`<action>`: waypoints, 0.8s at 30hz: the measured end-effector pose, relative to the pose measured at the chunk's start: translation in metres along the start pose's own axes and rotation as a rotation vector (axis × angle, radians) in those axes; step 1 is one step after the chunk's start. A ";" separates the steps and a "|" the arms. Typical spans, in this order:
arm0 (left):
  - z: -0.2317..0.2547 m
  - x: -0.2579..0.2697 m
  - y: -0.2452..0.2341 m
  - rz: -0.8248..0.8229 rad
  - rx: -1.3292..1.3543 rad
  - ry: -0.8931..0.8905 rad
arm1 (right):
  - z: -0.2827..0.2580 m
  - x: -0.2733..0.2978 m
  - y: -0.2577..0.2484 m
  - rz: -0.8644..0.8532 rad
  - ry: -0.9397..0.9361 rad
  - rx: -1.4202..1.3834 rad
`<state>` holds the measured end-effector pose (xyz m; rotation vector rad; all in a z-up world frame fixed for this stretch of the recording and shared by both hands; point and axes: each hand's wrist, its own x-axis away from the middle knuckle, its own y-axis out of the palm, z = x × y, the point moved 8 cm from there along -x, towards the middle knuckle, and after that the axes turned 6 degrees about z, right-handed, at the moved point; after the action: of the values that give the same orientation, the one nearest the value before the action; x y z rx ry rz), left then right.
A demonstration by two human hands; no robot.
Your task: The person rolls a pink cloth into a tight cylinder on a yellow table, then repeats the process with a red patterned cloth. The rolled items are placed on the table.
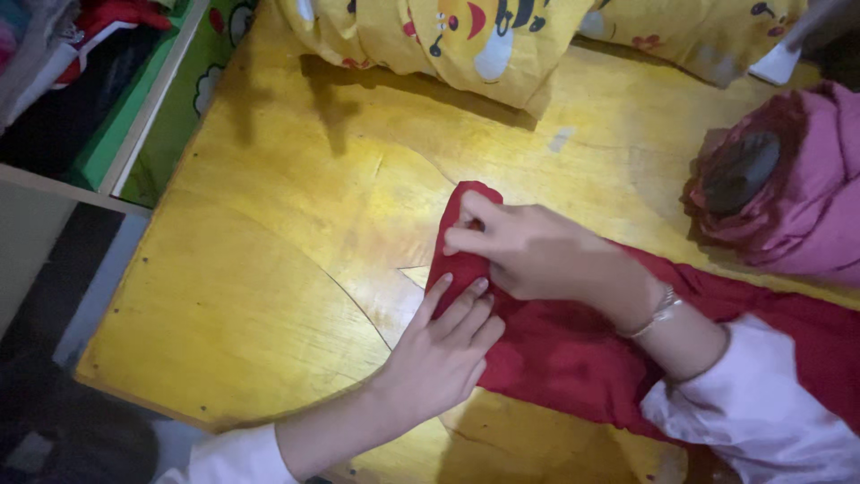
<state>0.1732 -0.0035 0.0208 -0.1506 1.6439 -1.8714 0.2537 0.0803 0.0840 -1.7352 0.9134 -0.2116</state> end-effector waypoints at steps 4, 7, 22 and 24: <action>0.003 -0.003 0.005 -0.066 -0.026 0.058 | 0.002 -0.002 -0.016 -0.135 -0.008 -0.163; 0.004 -0.002 0.007 -0.092 -0.006 0.061 | 0.002 -0.008 -0.005 -0.174 -0.047 0.140; -0.006 0.002 -0.031 0.108 0.430 0.141 | -0.010 -0.027 0.038 -0.448 -0.056 0.422; -0.039 0.000 -0.031 0.202 0.425 -0.204 | -0.014 -0.021 0.018 -0.280 -0.128 0.384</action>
<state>0.1430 0.0307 0.0417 0.0047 1.0574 -1.9305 0.2233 0.0819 0.0796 -1.4908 0.4948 -0.4258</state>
